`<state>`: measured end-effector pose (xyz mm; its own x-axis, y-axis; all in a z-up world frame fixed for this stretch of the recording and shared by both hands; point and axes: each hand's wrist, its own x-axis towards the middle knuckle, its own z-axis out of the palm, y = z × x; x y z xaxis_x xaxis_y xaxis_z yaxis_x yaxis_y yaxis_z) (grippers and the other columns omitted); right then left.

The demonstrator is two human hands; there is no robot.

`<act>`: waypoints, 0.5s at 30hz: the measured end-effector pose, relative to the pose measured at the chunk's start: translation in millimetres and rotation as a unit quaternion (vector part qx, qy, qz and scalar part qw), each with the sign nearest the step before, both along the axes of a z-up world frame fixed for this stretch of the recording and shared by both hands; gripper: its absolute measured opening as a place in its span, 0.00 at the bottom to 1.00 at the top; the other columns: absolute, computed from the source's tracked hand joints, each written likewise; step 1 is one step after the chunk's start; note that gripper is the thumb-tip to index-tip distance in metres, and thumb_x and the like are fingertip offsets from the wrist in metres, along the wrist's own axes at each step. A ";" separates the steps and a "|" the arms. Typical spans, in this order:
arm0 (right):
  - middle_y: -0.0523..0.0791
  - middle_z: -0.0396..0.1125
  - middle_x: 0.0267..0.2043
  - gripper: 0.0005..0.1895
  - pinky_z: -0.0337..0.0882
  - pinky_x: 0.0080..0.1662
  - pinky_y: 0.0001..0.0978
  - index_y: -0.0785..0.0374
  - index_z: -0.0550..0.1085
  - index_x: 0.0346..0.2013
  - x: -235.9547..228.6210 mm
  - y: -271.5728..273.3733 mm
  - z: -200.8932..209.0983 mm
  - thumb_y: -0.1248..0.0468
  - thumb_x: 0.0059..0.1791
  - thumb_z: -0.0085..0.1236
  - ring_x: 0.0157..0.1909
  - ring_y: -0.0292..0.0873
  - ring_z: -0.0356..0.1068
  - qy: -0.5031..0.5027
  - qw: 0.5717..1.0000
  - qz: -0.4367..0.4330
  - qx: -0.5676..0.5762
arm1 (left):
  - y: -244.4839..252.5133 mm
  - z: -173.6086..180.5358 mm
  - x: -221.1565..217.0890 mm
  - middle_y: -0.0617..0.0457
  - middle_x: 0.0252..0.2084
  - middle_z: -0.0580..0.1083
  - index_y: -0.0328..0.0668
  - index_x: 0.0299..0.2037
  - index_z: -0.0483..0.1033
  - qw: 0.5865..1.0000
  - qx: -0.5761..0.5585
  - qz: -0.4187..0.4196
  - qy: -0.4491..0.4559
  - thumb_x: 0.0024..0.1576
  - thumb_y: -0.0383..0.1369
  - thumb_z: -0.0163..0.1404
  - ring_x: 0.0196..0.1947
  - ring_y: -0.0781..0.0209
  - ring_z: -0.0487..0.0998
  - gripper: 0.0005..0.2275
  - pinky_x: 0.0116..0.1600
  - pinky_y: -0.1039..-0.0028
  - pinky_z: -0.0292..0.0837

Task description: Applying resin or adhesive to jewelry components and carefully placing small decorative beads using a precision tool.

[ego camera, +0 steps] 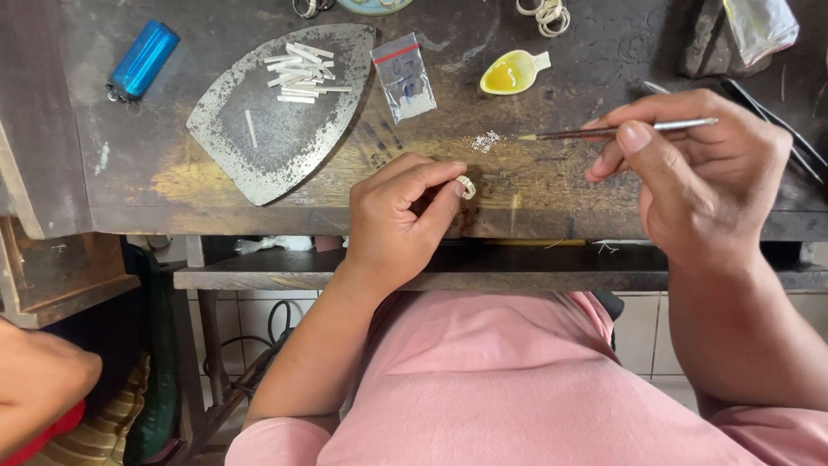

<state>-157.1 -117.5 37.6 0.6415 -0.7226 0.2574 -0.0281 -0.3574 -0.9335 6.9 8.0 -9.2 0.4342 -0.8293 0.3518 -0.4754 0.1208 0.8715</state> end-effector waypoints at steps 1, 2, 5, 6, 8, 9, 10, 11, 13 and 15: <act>0.66 0.62 0.33 0.07 0.64 0.28 0.29 0.86 0.62 0.35 0.3 1.6 0.2 0.77 0.51 0.40 0.24 0.49 0.64 0.001 1.000 -0.003 0.001 | 0.5 0.4 0.2 0.51 0.29 0.72 0.36 0.33 0.73 1.000 0.000 0.000 0.005 0.48 0.20 0.50 0.28 0.63 0.74 0.05 0.34 0.79 0.68; 0.65 0.62 0.32 0.08 0.63 0.28 0.27 0.85 0.62 0.34 1.2 3.3 -0.1 0.75 0.50 0.40 0.24 0.48 0.65 0.001 1.000 -0.005 0.002 | 1.7 0.7 0.6 0.51 0.29 0.72 0.36 0.33 0.73 1.000 0.001 0.001 0.009 0.48 0.20 0.51 0.28 0.63 0.73 0.05 0.34 0.79 0.68; 0.62 0.61 0.27 0.10 0.68 0.32 0.31 0.83 0.63 0.33 -4.8 6.5 -13.0 0.72 0.49 0.43 0.25 0.50 0.66 -0.023 0.998 -0.038 0.043 | 2.6 2.3 2.0 0.51 0.28 0.72 0.36 0.33 0.73 1.000 -0.010 -0.009 0.027 0.49 0.20 0.50 0.27 0.63 0.72 0.05 0.35 0.79 0.67; 0.62 0.61 0.27 0.10 0.68 0.32 0.31 0.83 0.63 0.33 -7.2 7.1 -16.0 0.72 0.49 0.43 0.25 0.50 0.66 -0.023 0.998 -0.039 0.043 | 2.8 2.5 2.5 0.51 0.28 0.72 0.36 0.33 0.73 1.000 -0.010 -0.009 0.027 0.49 0.20 0.50 0.27 0.63 0.72 0.05 0.35 0.79 0.67; 0.64 0.61 0.31 0.12 0.68 0.27 0.31 0.83 0.63 0.33 -12.6 6.8 -21.0 0.69 0.48 0.43 0.22 0.52 0.65 -0.049 0.995 -0.055 0.069 | 1.7 3.0 2.9 0.51 0.27 0.72 0.36 0.33 0.73 0.999 -0.014 -0.016 0.025 0.49 0.21 0.49 0.26 0.63 0.72 0.04 0.34 0.79 0.67; 0.64 0.61 0.31 0.12 0.68 0.27 0.31 0.83 0.63 0.33 -14.5 9.2 -20.3 0.69 0.48 0.43 0.22 0.52 0.65 -0.050 0.995 -0.055 0.066 | 2.9 2.9 2.0 0.51 0.27 0.72 0.36 0.33 0.73 0.999 -0.018 -0.017 0.025 0.49 0.21 0.49 0.26 0.63 0.72 0.04 0.34 0.79 0.67; 0.63 0.62 0.31 0.13 0.69 0.27 0.29 0.81 0.64 0.32 -15.4 10.5 -19.4 0.68 0.48 0.44 0.22 0.50 0.65 -0.052 0.994 -0.066 0.072 | 2.5 3.1 2.4 0.52 0.27 0.72 0.36 0.33 0.73 1.000 -0.012 -0.015 0.023 0.49 0.21 0.49 0.27 0.63 0.72 0.04 0.34 0.79 0.67; 0.62 0.62 0.31 0.13 0.69 0.27 0.27 0.79 0.64 0.31 -16.3 12.0 -18.3 0.66 0.48 0.44 0.21 0.49 0.66 -0.054 0.992 -0.078 0.079 | 2.2 3.6 2.7 0.52 0.27 0.72 0.37 0.33 0.73 1.000 -0.007 -0.014 0.020 0.49 0.21 0.49 0.27 0.63 0.73 0.04 0.34 0.79 0.67; 0.59 0.62 0.30 0.12 0.71 0.26 0.29 0.77 0.64 0.27 -20.8 16.1 -20.6 0.67 0.48 0.43 0.26 0.51 0.67 -0.074 0.991 -0.083 0.078 | 3.1 4.8 2.1 0.52 0.27 0.72 0.36 0.32 0.73 1.000 -0.011 -0.016 0.022 0.49 0.21 0.49 0.27 0.63 0.73 0.04 0.34 0.79 0.67; 0.56 0.62 0.29 0.14 0.74 0.26 0.31 0.76 0.65 0.23 -24.2 14.9 -21.2 0.67 0.49 0.41 0.31 0.54 0.69 -0.100 0.989 -0.084 0.070 | 1.0 5.4 2.7 0.51 0.27 0.72 0.36 0.32 0.73 0.999 -0.024 -0.018 0.019 0.49 0.21 0.49 0.26 0.63 0.72 0.04 0.34 0.79 0.67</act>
<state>-181.3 -102.6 16.4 0.4550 -0.8526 0.2570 0.1141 -0.2304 -0.9664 9.5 9.1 -3.8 0.4189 -0.8268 0.3754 -0.4370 0.1788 0.8815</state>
